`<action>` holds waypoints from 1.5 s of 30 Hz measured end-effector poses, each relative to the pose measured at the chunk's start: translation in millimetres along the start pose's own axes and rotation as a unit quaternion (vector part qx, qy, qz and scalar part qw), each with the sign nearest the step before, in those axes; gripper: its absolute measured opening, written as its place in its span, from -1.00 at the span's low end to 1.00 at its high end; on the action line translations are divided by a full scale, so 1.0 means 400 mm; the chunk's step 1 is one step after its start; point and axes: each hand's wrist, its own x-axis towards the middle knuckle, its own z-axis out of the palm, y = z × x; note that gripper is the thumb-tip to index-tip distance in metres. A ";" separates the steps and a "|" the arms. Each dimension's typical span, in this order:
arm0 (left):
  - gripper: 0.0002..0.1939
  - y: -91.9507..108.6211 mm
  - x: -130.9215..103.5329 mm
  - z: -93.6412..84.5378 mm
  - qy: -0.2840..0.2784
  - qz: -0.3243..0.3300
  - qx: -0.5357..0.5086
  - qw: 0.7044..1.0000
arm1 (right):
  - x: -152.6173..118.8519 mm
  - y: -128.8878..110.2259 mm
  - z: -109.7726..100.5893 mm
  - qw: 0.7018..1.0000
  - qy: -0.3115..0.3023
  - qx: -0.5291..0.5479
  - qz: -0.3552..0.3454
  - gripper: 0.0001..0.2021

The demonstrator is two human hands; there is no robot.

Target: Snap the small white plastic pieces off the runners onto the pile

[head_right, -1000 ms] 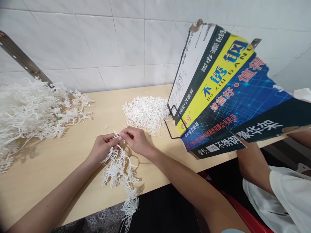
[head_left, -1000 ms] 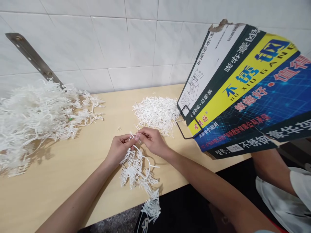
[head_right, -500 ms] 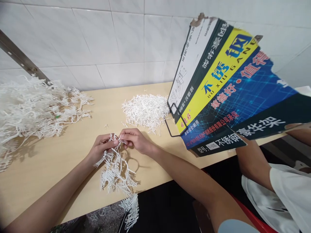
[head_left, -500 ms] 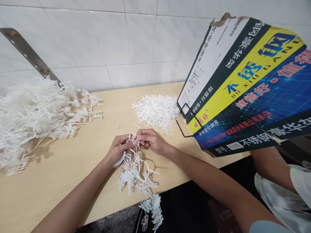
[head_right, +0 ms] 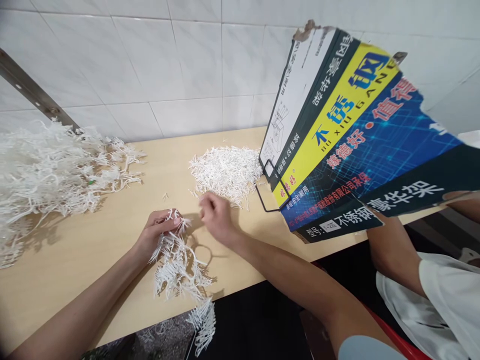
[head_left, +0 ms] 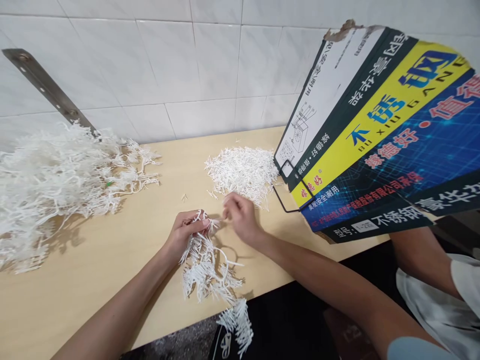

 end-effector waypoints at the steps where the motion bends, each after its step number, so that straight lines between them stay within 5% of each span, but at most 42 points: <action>1: -0.62 -0.001 -0.005 -0.004 -0.006 0.000 0.004 1.000 | 0.008 0.005 -0.006 0.999 0.053 -0.006 0.007 -0.77; 3: -0.60 -0.002 -0.008 -0.008 -0.015 0.010 0.039 0.999 | 0.022 0.010 -0.011 0.995 0.079 -0.055 -0.011 -0.76; 7: -0.59 -0.004 0.010 0.001 -0.001 0.049 0.150 0.987 | 0.031 0.002 0.000 0.981 0.014 -0.168 -0.098 -0.81; 10: -0.53 -0.011 0.025 0.010 0.039 0.066 0.198 0.977 | 0.029 -0.004 -0.005 0.981 -0.016 -0.173 -0.085 -0.70; 13: -0.54 -0.016 0.025 0.011 0.070 0.076 0.220 0.970 | 0.026 -0.013 -0.025 0.982 -0.091 -0.152 -0.070 -0.61; 17: -0.57 -0.014 0.017 0.007 0.074 0.111 0.227 0.965 | 0.027 -0.025 -0.030 0.964 -0.190 -0.157 -0.102 -0.74; 29: -0.59 -0.016 0.016 -0.017 -0.020 0.118 0.296 0.948 | 0.030 -0.013 -0.031 0.933 -0.277 -0.214 -0.085 -0.70; 36: -0.58 0.002 0.013 -0.020 -0.087 0.136 0.364 0.917 | 0.053 -0.033 -0.057 0.914 -0.365 -0.175 -0.036 -0.74; 45: -0.68 -0.015 -0.003 0.002 -0.033 0.095 0.208 0.973 | 0.038 -0.023 -0.049 0.873 -0.460 0.108 0.124 -0.72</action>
